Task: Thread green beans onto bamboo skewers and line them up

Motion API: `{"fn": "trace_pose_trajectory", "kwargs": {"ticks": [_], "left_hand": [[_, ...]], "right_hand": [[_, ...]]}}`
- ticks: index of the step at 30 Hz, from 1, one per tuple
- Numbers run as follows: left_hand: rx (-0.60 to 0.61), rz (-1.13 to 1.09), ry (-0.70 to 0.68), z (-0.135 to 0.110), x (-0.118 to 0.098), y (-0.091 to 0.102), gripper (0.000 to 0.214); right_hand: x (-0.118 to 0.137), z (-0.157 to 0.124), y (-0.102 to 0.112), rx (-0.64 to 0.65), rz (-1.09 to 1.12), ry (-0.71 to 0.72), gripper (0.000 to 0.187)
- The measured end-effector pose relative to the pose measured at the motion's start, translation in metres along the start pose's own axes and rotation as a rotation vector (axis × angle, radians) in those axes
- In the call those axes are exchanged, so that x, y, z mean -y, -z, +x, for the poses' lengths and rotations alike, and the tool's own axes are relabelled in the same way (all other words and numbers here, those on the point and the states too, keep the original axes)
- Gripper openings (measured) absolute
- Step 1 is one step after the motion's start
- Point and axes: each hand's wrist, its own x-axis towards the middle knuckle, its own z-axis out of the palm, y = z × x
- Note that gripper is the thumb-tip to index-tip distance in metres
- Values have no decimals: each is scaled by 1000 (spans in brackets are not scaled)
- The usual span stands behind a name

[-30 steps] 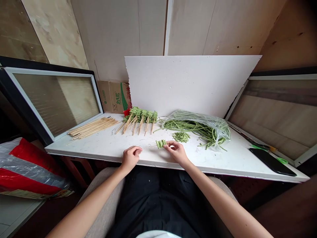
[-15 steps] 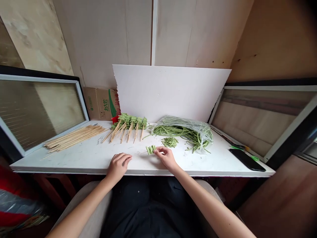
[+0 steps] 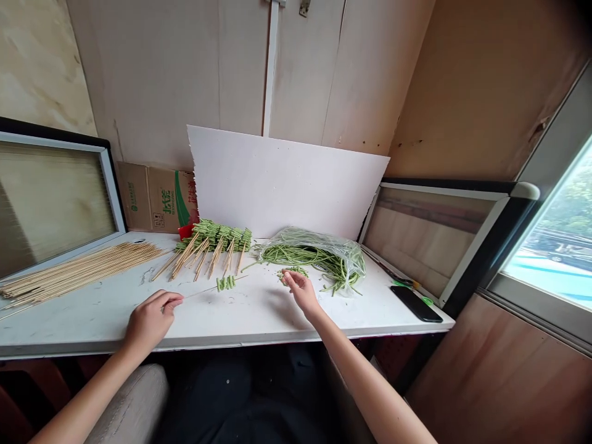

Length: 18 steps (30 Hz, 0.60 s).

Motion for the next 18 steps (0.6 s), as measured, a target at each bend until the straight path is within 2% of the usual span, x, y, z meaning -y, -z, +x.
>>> {"fn": "trace_pose_trajectory", "kwargs": {"ticks": [4,10,14,18], "left_hand": [[36,8,69,-1,13,-1,22],[110,4,90,-5,9,-5,23],[136,-4,102,-7,9,-8,23],[121,-21,85,-8,9,-8,23]], "right_hand": [[-12,15,26,-71,-51,-44,52],[-30,32,66,-220,-142,-67,49],[-37,46,91,-251,-291,-81,49],[-41,72,115,-256,-457,-83,50]]}}
